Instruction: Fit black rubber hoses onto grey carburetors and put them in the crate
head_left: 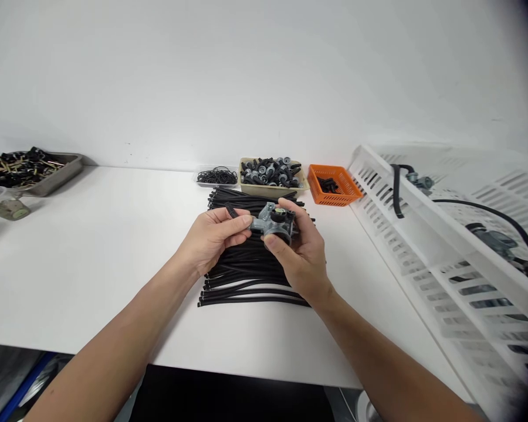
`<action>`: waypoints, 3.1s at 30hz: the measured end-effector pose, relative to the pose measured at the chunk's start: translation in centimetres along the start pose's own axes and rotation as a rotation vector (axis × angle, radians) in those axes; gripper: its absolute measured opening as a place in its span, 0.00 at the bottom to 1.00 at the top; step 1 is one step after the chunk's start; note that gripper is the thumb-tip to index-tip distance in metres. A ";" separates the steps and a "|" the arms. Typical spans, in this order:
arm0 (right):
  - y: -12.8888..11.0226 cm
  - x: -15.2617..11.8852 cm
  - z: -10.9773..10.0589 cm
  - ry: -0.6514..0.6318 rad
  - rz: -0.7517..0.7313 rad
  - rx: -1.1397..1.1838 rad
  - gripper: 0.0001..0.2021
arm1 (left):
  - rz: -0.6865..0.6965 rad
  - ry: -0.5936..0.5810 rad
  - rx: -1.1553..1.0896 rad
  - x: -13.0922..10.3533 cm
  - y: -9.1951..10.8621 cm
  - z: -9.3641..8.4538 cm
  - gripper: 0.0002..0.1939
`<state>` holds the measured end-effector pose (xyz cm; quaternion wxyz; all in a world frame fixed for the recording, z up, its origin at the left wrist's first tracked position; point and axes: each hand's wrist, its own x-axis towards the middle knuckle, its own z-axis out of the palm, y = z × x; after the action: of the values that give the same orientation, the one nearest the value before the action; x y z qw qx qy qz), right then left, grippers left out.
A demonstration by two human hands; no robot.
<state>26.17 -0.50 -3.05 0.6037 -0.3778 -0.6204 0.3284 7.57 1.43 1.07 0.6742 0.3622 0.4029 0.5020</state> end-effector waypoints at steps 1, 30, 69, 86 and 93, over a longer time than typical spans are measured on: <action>0.0 0.1 0.0 0.000 0.058 0.072 0.28 | 0.011 -0.010 -0.001 0.0 0.0 -0.1 0.22; -0.8 1.0 0.2 -0.035 0.460 0.585 0.19 | 0.254 -0.099 0.314 -0.4 0.2 -0.5 0.16; -0.2 1.0 0.1 -0.178 0.724 0.838 0.20 | 0.412 0.082 0.390 -1.0 -1.3 0.9 0.17; -0.4 1.2 0.1 -0.181 0.688 0.921 0.17 | 0.439 -0.194 0.381 -0.5 -0.5 -0.7 0.18; -0.6 1.1 0.0 -0.156 0.717 0.936 0.18 | 0.485 -0.027 0.416 -0.5 -0.8 -0.1 0.23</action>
<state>26.19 0.19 -2.00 0.5102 -0.2323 -0.2857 0.7773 7.73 0.73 0.43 0.4516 0.5845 0.3899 0.5500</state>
